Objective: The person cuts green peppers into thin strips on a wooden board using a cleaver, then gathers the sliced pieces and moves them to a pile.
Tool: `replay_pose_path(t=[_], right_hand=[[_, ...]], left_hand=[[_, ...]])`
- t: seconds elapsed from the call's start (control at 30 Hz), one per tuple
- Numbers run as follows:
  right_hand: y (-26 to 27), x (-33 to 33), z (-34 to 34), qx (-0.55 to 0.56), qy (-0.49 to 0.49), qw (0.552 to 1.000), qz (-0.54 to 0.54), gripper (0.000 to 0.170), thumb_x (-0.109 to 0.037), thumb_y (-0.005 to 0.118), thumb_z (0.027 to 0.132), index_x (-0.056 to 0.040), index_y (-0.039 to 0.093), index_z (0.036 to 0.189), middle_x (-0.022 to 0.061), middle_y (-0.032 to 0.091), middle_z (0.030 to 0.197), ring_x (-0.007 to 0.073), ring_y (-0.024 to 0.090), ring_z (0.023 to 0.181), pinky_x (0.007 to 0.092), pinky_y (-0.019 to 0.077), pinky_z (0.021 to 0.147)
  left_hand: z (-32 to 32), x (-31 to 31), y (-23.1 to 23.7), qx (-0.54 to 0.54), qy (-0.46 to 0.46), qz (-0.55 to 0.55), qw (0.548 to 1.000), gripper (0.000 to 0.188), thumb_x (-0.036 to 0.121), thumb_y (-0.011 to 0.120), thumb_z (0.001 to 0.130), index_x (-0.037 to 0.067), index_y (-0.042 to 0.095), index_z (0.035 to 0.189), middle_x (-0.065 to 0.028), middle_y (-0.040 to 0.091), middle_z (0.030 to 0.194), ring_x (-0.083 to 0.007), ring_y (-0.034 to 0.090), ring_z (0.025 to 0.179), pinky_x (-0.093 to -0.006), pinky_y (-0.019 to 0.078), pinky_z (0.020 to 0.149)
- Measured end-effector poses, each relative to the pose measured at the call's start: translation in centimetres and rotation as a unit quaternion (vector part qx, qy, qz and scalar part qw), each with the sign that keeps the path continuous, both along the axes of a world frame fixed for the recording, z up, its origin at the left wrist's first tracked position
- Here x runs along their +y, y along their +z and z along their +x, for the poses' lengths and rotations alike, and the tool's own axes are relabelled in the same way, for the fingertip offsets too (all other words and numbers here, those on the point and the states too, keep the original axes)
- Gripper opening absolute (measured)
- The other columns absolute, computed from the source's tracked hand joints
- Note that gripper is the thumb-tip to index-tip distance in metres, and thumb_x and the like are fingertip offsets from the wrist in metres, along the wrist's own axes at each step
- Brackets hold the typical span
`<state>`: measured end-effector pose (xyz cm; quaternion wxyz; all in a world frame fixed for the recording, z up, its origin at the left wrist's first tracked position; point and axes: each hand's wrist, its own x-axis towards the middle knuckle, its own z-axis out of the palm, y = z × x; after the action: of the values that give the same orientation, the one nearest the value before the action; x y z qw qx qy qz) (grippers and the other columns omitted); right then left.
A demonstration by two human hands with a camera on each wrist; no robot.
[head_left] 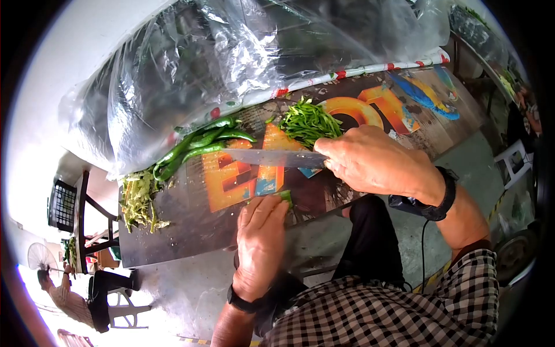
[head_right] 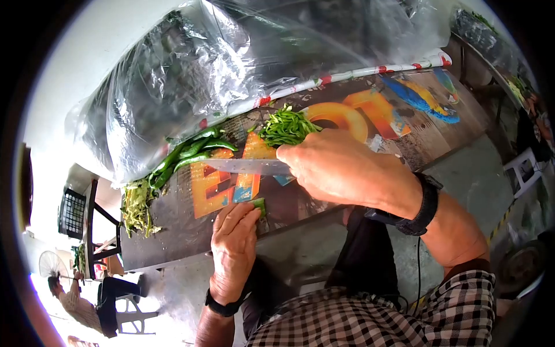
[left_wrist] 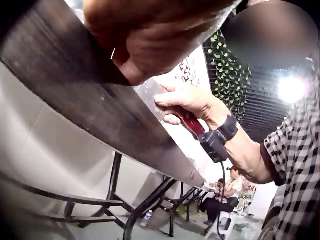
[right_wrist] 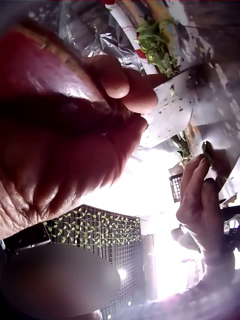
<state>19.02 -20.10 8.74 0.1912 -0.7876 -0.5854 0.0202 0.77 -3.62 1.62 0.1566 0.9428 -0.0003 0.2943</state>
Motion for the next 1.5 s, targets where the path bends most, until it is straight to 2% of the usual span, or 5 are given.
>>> replay_pose_path(t=[0.13,0.53,1.07,1.33,1.5], right_hand=[[0.3,0.2,-0.3,-0.011,-0.005,1.0,-0.029,0.01,-0.009,0.059,0.088,0.0002,0.062,0.088,0.0204,0.065,0.068,0.0375,0.066,0.064,0.0469,0.0521,0.059],[1.3,-0.8,-2.6,-0.004,0.021,0.999,0.037,0.014,-0.014,0.063,0.089,-0.0028,0.058,0.083,0.0171,0.06,0.06,0.0367,0.064,0.059,0.0468,0.0476,0.053],[0.4,-0.3,-2.9,0.011,0.057,0.998,0.007,0.014,-0.013,0.063,0.09,-0.0027,0.057,0.082,0.0182,0.058,0.059,0.038,0.061,0.058,0.0472,0.0461,0.054],[2.0,0.7,-3.8,-0.034,0.072,0.996,-0.051,0.008,-0.006,0.06,0.082,0.0002,0.06,0.086,0.0197,0.061,0.064,0.0378,0.066,0.063,0.0481,0.0502,0.057],[1.8,2.3,-4.2,-0.024,0.074,0.994,-0.077,0.008,-0.007,0.059,0.082,0.0004,0.059,0.086,0.0189,0.061,0.063,0.0369,0.066,0.063,0.0468,0.0505,0.056]], left_hand=[[0.0,0.1,0.2,0.027,0.02,0.027,0.999,0.028,-0.007,0.067,0.075,0.001,0.07,0.103,-0.012,0.065,0.108,-0.0323,0.059,0.107,-0.0414,0.0473,0.095],[-1.0,-1.3,-0.8,0.011,0.041,0.045,0.998,0.033,0.003,0.067,0.076,0.003,0.068,0.109,-0.0081,0.062,0.114,-0.0273,0.057,0.107,-0.0399,0.0451,0.095],[-1.4,-1.2,-1.6,0.018,0.041,0.012,0.999,0.033,0.004,0.067,0.078,0.003,0.067,0.111,-0.0083,0.063,0.119,-0.029,0.054,0.112,-0.0435,0.0418,0.098],[-1.4,-1.1,-1.7,0.025,0.04,-0.005,0.999,0.036,0.002,0.065,0.078,0.002,0.068,0.113,-0.0127,0.063,0.122,-0.0325,0.054,0.115,-0.0444,0.0408,0.103],[-1.2,-1.0,-1.6,-0.006,0.034,0.019,0.999,0.034,0.003,0.066,0.075,0.0,0.067,0.109,-0.0122,0.064,0.115,-0.0305,0.055,0.109,-0.0426,0.044,0.095]])
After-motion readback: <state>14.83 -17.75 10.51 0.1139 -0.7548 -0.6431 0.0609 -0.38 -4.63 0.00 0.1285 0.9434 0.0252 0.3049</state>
